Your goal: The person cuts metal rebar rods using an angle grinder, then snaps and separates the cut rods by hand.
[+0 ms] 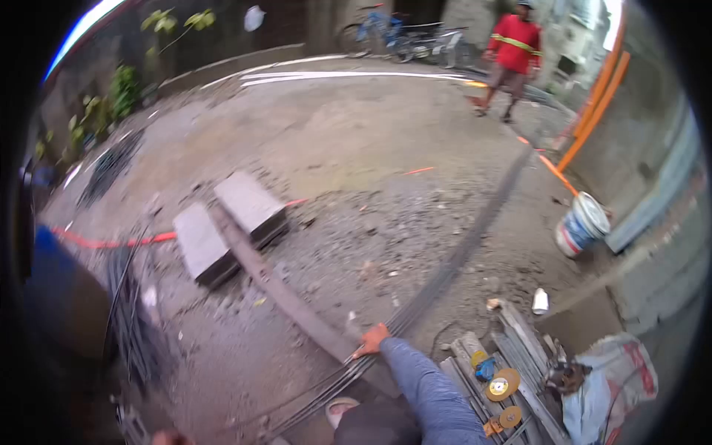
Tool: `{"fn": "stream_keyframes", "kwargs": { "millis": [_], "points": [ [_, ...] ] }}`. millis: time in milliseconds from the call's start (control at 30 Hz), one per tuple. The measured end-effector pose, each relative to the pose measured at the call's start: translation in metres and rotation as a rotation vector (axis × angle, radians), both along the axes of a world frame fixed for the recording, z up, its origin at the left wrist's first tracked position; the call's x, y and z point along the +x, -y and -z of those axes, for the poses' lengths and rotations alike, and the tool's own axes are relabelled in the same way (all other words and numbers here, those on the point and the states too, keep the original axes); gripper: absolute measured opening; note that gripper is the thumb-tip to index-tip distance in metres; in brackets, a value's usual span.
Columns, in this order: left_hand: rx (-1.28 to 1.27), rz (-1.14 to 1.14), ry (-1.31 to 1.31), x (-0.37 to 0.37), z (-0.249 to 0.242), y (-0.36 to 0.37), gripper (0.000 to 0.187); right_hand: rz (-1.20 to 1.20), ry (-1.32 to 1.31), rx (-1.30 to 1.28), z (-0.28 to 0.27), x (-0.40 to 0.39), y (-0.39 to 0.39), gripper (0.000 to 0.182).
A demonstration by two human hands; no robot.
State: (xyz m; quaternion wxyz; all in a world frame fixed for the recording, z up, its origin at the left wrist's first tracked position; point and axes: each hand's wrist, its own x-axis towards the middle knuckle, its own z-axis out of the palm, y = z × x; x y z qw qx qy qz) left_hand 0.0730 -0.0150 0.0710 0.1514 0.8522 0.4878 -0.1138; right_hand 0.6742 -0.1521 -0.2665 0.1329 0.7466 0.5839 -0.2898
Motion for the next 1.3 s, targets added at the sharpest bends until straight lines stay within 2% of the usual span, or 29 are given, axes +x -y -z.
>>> {"fn": "stream_keyframes", "kwargs": {
  "millis": [33, 67, 100, 133, 200, 267, 333, 367, 400, 433, 467, 567, 667, 767, 833, 900, 1033, 1133, 1233, 1300],
  "points": [
    [0.152, 0.056, 0.046, 0.026, -0.036, -0.006, 0.025, 0.047, -0.109, -0.023, -0.021, 0.001, -0.002, 0.093],
    [0.243, 0.131, -0.046, 0.06, -0.07, -0.005, 0.024, -0.017, 0.084, -0.138, 0.035, 0.012, -0.002, 0.095],
    [0.31, 0.171, 0.05, 0.077, -0.087, -0.005, 0.028, 0.002, 0.068, -0.179, 0.023, 0.012, -0.004, 0.095],
    [0.3, 0.137, 0.035, 0.081, -0.087, -0.004, 0.027, 0.052, -0.058, -0.054, 0.019, 0.014, 0.0, 0.09],
    [0.321, 0.072, 0.088, 0.059, -0.063, -0.007, 0.03, 0.084, -0.082, 0.097, 0.03, 0.019, 0.012, 0.078],
    [0.253, -0.031, 0.097, 0.008, -0.009, -0.003, 0.032, 0.102, -0.109, 0.146, 0.027, 0.016, 0.005, 0.072],
    [-0.106, -0.307, 0.117, -0.061, 0.08, 0.022, 0.037, 0.145, -0.136, 0.14, 0.011, 0.011, 0.004, 0.069],
    [-0.28, -0.384, 0.069, -0.094, 0.123, 0.044, 0.044, 0.154, -0.114, 0.168, 0.019, 0.012, 0.007, 0.066],
    [-0.429, -0.504, 0.127, -0.1, 0.135, 0.068, 0.049, 0.134, -0.113, 0.175, 0.024, 0.015, 0.01, 0.066],
    [-0.413, -0.516, 0.157, -0.114, 0.161, 0.095, 0.052, 0.118, -0.11, 0.188, 0.029, 0.018, 0.01, 0.066],
    [-0.416, -0.558, 0.151, -0.11, 0.161, 0.114, 0.052, 0.098, -0.023, 0.242, 0.035, 0.019, 0.014, 0.065],
    [-0.714, -0.745, 0.202, -0.117, 0.166, 0.155, 0.051, 0.123, -0.077, 0.183, 0.025, 0.017, 0.009, 0.065],
    [-0.682, -0.754, 0.172, -0.11, 0.111, 0.143, 0.047, 0.138, -0.103, 0.124, 0.019, 0.015, 0.003, 0.065],
    [-0.658, -0.863, 0.326, -0.13, 0.089, 0.135, 0.044, 0.204, -0.083, 0.092, 0.024, 0.019, 0.005, 0.07],
    [-0.584, -0.916, 0.439, -0.141, 0.107, 0.139, 0.039, 0.223, -0.064, 0.122, 0.034, 0.02, 0.01, 0.068],
    [-0.472, -0.923, 0.567, -0.116, 0.12, 0.131, 0.035, 0.222, -0.098, 0.068, 0.025, 0.018, 0.004, 0.066],
    [-0.318, -0.946, 0.778, -0.063, 0.188, 0.076, 0.03, 0.223, -0.075, 0.088, 0.026, 0.017, 0.005, 0.064],
    [-0.091, -0.982, 0.953, -0.034, 0.24, -0.004, 0.03, 0.227, -0.13, 0.108, 0.013, 0.013, 0.003, 0.064],
    [0.107, -0.916, 0.995, -0.03, 0.258, -0.115, 0.029, 0.134, -0.111, 0.213, 0.02, 0.015, 0.006, 0.062],
    [0.093, -0.969, 0.976, -0.024, 0.234, -0.194, 0.025, 0.188, -0.114, 0.136, 0.018, 0.015, 0.002, 0.061]
  ]
}}
